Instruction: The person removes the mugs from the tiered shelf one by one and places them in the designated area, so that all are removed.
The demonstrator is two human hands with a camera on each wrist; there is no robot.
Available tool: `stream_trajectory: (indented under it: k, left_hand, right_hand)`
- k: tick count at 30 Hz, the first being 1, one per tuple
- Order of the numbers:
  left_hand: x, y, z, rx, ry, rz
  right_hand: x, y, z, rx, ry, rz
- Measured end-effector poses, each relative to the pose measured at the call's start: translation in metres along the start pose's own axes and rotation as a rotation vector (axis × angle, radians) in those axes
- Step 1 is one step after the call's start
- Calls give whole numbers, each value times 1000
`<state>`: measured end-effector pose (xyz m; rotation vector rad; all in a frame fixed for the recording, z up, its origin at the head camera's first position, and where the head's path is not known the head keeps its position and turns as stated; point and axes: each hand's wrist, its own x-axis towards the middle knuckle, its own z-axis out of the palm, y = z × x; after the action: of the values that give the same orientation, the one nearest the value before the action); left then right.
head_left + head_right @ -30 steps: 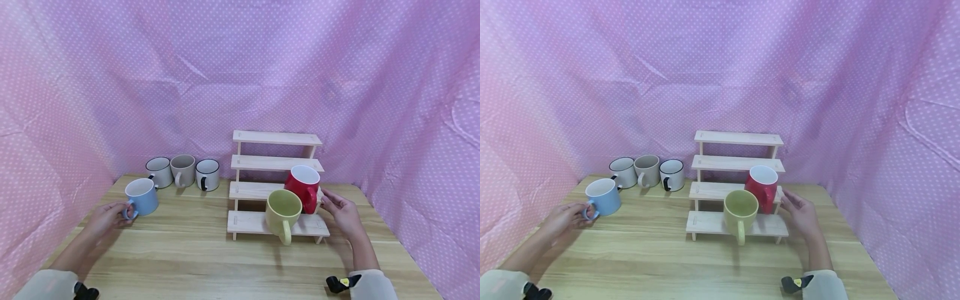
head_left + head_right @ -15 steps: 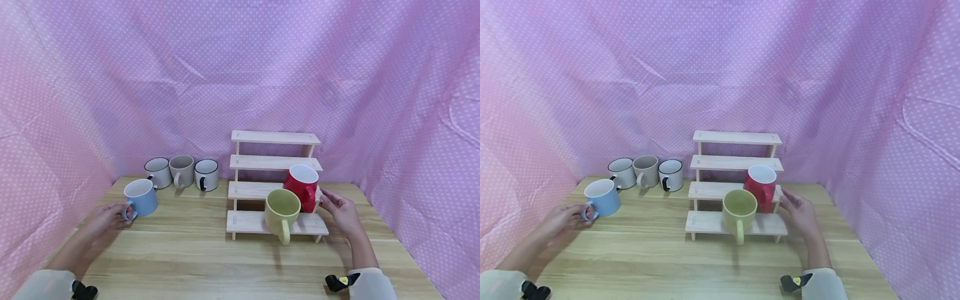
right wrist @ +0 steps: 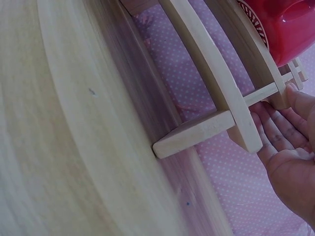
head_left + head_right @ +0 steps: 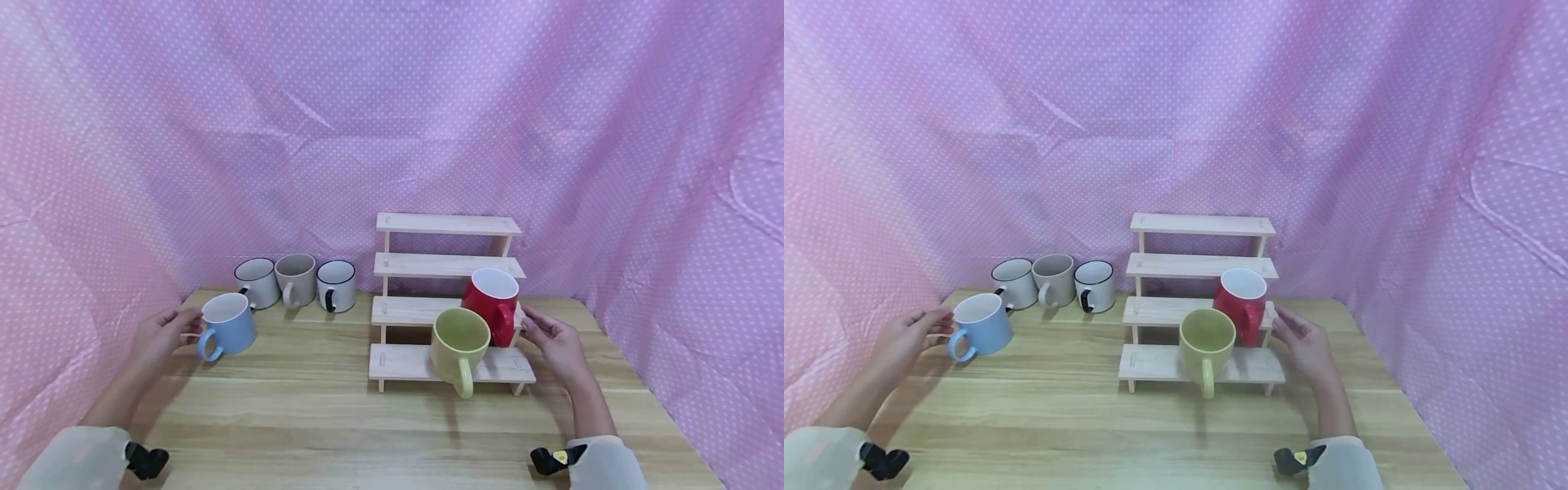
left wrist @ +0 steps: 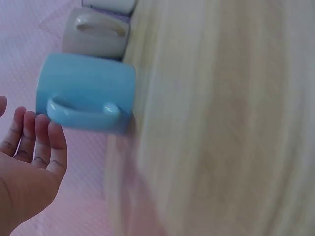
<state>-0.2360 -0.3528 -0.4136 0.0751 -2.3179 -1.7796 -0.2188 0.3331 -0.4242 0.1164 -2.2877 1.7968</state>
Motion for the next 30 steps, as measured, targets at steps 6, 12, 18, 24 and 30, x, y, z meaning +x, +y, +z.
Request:
stream_trajectory:
  k: [6,12,18,24,30]
  left_hand:
    - [8,25,19,60,8,26]
    - [8,37,32,202,-34,39]
    - [5,43,41,291,27,39]
    - [6,59,58,245,-10,99]
    - [12,72,80,203,-65,120]
  right_hand:
    - [0,2,0,30,-1,-3]
    - [2,4,2,46,-11,-31]
    - [2,2,3,72,-23,-33]
    - [0,0,3,79,-13,-30]
    - [0,1,1,70,-13,-14]
